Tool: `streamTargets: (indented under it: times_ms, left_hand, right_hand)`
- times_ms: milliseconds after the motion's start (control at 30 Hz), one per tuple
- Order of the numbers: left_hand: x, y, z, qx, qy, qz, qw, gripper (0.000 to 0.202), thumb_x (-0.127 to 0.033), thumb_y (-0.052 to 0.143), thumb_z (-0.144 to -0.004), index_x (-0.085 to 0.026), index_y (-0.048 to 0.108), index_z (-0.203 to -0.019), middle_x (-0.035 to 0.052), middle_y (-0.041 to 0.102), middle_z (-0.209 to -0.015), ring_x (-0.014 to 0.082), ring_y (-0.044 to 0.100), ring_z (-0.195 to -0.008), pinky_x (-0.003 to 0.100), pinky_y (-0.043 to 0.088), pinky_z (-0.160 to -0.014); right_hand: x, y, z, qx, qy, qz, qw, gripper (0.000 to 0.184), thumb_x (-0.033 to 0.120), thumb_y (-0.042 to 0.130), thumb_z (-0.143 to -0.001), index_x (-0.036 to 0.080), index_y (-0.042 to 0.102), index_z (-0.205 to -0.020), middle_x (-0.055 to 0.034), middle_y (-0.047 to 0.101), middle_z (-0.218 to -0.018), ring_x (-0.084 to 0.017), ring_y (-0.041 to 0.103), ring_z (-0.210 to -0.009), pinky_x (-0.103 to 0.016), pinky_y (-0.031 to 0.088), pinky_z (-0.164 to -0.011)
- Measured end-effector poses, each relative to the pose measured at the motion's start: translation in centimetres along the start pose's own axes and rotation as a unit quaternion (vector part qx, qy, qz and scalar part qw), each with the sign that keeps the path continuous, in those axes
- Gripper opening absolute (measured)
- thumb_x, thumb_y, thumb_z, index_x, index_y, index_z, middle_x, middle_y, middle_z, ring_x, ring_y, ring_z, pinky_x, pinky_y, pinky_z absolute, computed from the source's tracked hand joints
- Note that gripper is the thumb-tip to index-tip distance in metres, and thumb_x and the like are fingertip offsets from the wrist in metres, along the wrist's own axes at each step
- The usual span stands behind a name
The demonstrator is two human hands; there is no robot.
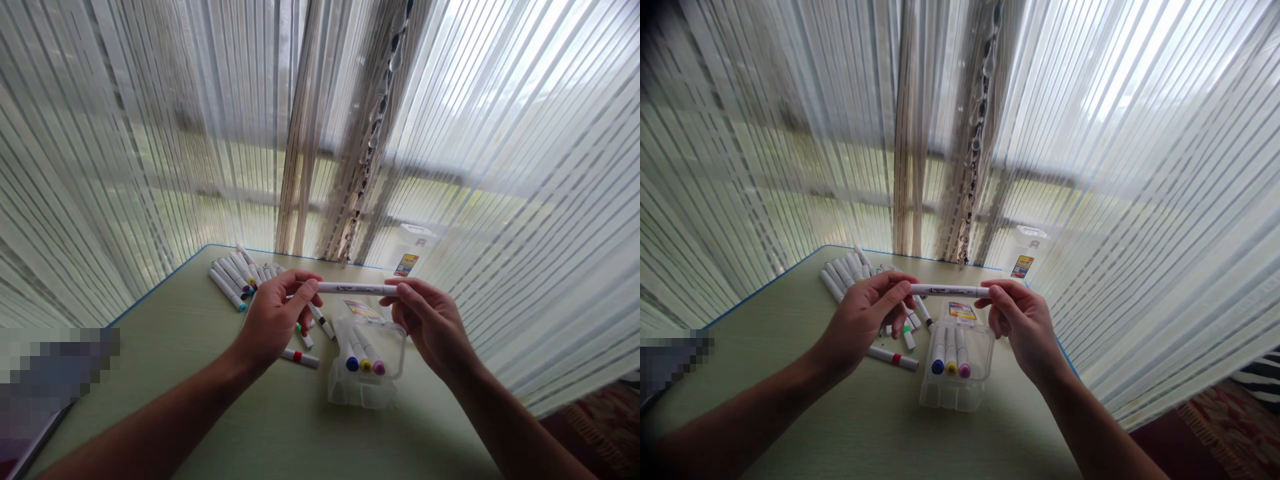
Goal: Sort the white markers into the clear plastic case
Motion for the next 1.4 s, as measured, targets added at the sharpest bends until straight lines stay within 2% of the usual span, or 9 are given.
streamTargets:
  times_ms: [1400]
  left_hand:
    - [-0.23,0.05,0.0,-0.002,-0.012,-0.012,1.0,0.023,-0.033,0.066,-0.089,-0.012,0.067,-0.098,-0.0007,0.064,-0.071,0.0067,0.051,-0.043,0.018,0.042,-0.038]
  right_hand:
    - [0.05,-0.04,0.0,0.006,-0.008,0.017,1.0,0.021,0.037,0.077,-0.083,0.017,0.078,-0.091,-0.0061,0.074,-0.069,-0.007,0.047,-0.041,-0.021,0.026,-0.038]
Point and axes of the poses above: each hand's wrist, its own z-axis away from the middle knuckle, its own y-axis out of the palm, x = y × z, the point moved 7 cm from there along -z, towards the middle knuckle
